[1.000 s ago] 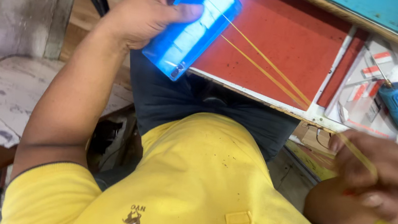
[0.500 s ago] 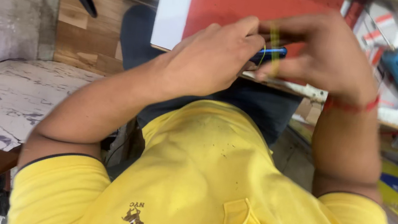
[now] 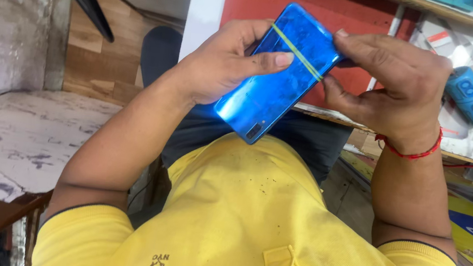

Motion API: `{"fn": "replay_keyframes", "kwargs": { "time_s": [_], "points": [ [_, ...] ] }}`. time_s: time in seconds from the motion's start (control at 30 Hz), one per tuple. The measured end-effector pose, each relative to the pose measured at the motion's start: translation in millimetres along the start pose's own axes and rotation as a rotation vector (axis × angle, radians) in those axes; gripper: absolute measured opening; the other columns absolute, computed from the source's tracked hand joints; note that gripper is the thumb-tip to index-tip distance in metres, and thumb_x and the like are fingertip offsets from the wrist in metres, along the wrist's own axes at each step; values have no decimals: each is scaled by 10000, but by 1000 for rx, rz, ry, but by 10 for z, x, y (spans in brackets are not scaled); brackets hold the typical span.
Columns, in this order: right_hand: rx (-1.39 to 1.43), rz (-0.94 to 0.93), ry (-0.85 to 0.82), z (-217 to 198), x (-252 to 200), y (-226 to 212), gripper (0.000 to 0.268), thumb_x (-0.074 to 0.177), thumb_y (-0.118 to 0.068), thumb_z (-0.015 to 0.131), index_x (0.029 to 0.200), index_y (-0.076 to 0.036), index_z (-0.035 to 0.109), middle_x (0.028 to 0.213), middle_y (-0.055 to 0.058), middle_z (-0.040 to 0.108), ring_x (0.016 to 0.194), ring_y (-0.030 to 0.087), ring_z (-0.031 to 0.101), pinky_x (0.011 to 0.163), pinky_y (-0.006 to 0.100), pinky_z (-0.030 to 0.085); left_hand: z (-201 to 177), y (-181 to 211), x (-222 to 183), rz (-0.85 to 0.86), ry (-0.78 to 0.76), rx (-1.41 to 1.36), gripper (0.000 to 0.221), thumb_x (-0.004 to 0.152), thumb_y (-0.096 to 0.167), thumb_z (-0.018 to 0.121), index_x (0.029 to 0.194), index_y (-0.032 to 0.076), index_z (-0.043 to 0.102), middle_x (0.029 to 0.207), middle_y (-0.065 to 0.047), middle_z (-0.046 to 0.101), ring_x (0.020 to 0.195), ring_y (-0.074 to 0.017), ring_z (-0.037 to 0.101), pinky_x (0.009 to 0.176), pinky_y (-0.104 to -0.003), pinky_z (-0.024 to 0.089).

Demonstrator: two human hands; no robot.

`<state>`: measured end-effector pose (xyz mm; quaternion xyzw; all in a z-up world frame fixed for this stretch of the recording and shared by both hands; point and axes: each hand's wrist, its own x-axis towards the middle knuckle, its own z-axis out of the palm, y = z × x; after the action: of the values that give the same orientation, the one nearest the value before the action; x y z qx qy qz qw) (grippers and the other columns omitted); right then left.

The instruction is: The person repairs a smartphone by first using a screwdriver to remove screws from the back cover. They then apply a sealant from a tube along the edges of the phone's internal frame. Finally, they reattach the back cover and secure it with rubber bands while wiping the surface with a tissue.

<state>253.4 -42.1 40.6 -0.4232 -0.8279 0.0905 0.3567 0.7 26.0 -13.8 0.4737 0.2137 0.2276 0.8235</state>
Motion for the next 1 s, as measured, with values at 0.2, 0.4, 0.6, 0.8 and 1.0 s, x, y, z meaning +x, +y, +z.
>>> {"fn": "replay_keyframes", "kwargs": {
  "time_s": [0.2, 0.4, 0.6, 0.8, 1.0],
  "points": [
    [-66, 158, -13, -6, -19, -44, 293, 819, 90, 829, 1088, -5, 764, 937, 158, 773, 753, 244, 740, 628, 321, 555, 37, -90, -7, 7, 8, -17, 361, 1037, 252, 722, 1274, -12, 658, 1108, -51, 738, 981, -96, 706, 885, -272, 599],
    [-73, 12, -33, -3, -53, -8, 411, 809, -6, 869, 1186, 17, 708, 1044, 160, 740, 897, 265, 750, 763, 316, 594, 31, -96, -17, -16, 24, -54, 358, 1026, 261, 713, 1258, -7, 658, 1079, -49, 740, 949, -89, 710, 858, -267, 604],
    [-55, 19, -37, 1, -73, 5, 427, 820, -24, 868, 1204, 46, 693, 1039, 185, 735, 916, 266, 753, 776, 314, 601, 47, -139, 14, -20, 62, -16, 364, 1022, 289, 709, 1221, -13, 665, 1043, -52, 744, 904, -88, 716, 812, -260, 610],
    [-48, 9, 13, 91, -169, 85, 313, 905, 85, 783, 1199, 4, 712, 991, 148, 741, 866, 228, 748, 755, 277, 588, 31, -183, 26, -52, 70, -15, 367, 1010, 293, 718, 1198, -19, 671, 1021, -58, 744, 885, -91, 719, 794, -264, 617],
    [-33, 16, 27, 186, -215, 211, 252, 926, 96, 797, 1154, 22, 721, 954, 158, 732, 823, 249, 730, 714, 301, 559, -9, -217, 62, -53, 74, -12, 365, 1010, 296, 711, 1196, -16, 674, 1026, -60, 751, 892, -96, 732, 812, -263, 629]
  ]
}}
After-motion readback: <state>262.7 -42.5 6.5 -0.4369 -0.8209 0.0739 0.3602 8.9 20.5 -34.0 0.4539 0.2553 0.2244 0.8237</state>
